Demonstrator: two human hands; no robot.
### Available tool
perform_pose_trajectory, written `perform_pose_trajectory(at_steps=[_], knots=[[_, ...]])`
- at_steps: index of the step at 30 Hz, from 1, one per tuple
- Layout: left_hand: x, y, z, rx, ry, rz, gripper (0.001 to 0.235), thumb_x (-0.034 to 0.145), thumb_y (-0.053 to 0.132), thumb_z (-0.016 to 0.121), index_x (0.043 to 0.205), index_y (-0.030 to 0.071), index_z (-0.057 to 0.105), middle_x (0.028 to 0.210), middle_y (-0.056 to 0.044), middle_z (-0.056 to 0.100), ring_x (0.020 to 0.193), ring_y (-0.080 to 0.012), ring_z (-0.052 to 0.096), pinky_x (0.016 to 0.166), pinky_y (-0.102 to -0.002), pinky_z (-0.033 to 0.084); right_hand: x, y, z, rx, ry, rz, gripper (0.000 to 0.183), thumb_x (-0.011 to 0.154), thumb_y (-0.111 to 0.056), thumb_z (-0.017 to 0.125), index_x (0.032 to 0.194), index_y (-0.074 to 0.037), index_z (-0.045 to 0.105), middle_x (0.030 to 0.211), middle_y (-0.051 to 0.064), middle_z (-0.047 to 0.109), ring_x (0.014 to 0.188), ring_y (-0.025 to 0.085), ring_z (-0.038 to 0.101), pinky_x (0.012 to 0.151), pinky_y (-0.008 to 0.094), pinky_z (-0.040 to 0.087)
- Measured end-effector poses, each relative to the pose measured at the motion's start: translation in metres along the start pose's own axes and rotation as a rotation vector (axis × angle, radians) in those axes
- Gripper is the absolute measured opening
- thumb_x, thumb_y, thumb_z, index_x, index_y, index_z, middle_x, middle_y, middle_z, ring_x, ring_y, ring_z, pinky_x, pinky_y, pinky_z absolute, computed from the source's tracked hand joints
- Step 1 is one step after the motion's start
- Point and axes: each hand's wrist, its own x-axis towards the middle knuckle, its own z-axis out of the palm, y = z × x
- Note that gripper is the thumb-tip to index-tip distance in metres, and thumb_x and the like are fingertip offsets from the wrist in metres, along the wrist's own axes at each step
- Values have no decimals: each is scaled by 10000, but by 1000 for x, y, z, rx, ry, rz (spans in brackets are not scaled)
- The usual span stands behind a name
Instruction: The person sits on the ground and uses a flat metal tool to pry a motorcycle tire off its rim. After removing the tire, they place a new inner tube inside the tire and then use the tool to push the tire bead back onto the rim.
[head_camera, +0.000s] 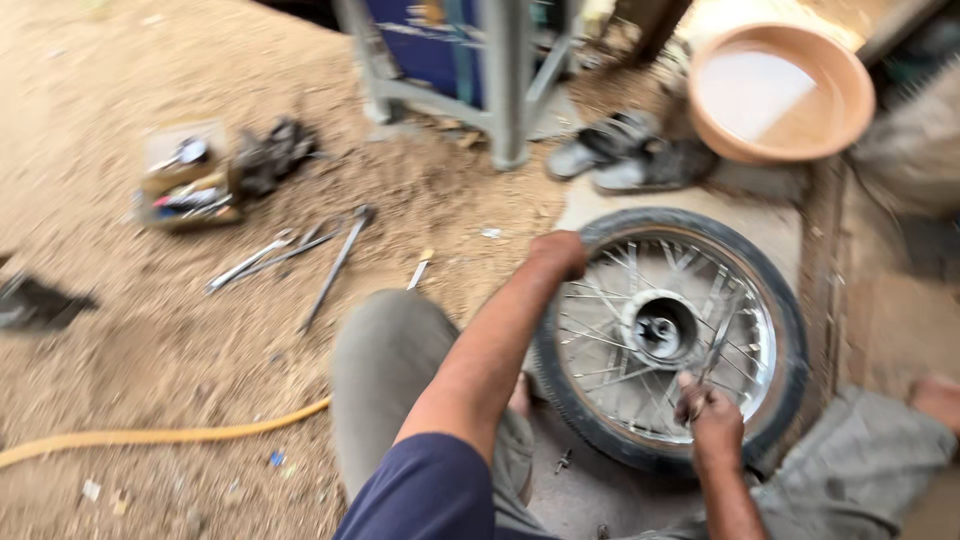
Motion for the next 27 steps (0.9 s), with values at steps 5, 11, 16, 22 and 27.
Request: perform_pose_trajectory(at_steps=[5, 11, 16, 22, 27], knots=[[-45, -22, -35, -22, 75, 65, 341, 815, 197, 749, 1137, 87, 773, 1239, -138, 730, 1161, -265, 708, 977, -377, 564, -35, 3, 54, -17, -169, 137, 368, 896, -417, 734, 866, -54, 681, 672, 38, 631, 603, 139, 560, 578, 283, 444], [-56, -32, -12, -147, 143, -18, 394, 825, 235, 760, 1199, 114, 744, 1279, -111, 720, 1171, -245, 704, 971, -390, 568, -63, -8, 74, -103, -292, 62, 423, 922, -413, 762, 859, -15, 632, 697, 48, 606, 615, 137, 531, 574, 286, 414], [-45, -26, 9, -139, 212, 90, 439, 776, 254, 796, 1205, 169, 756, 1292, -71, 717, 1193, -228, 687, 970, -390, 565, -71, -3, 72, -93, -329, 134, 398, 939, -476, 676, 940, -80, 651, 693, 2, 593, 589, 117, 518, 534, 256, 352], [-61, -10, -6, -195, 160, 97, 419, 793, 216, 762, 1210, 174, 759, 1262, -74, 741, 1158, -216, 715, 960, -356, 575, -68, -33, 76, -202, -325, 161, 384, 914, -461, 659, 921, -77, 657, 697, 16, 658, 604, 124, 616, 520, 253, 369], [-70, -19, -20, -237, 162, 89, 400, 789, 248, 772, 1184, 184, 769, 1233, -56, 752, 1126, -206, 726, 939, -366, 576, -55, -47, 82, -169, -307, 140, 368, 921, -393, 728, 889, -39, 634, 691, 39, 601, 576, 164, 595, 477, 283, 345]])
